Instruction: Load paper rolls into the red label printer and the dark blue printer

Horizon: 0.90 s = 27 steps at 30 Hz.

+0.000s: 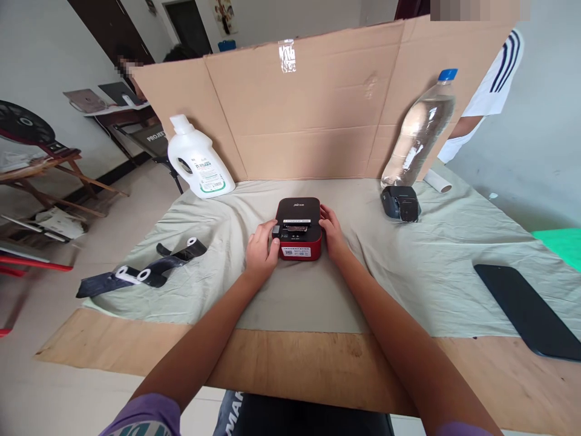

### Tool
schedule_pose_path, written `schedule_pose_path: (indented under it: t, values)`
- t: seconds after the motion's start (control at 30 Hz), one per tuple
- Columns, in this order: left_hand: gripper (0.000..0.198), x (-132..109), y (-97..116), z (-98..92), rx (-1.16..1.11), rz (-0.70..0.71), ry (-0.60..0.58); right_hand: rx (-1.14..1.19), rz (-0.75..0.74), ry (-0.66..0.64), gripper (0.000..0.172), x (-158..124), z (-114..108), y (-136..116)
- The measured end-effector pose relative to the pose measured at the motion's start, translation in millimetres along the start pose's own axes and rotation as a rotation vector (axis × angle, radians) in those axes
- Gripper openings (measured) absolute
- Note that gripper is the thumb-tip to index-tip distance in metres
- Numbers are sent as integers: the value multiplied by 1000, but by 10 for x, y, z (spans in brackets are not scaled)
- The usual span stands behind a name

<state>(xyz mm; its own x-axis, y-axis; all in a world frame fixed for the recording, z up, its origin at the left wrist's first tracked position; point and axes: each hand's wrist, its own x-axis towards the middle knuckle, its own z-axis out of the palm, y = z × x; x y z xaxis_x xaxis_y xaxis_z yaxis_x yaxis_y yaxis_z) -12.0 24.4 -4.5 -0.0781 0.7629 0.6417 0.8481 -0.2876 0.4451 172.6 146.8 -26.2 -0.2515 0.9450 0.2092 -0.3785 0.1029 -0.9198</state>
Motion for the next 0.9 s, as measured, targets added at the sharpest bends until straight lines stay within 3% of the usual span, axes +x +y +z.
schedule_pose_path:
  t: [0.7,0.9]
  values:
    - [56,2,-139,120,-176,0,-39,61,-27,-25,49,-64,53,14]
    - [47,18,-109,100,-178,-50,-45,11,18,-6,49,26,-17,31]
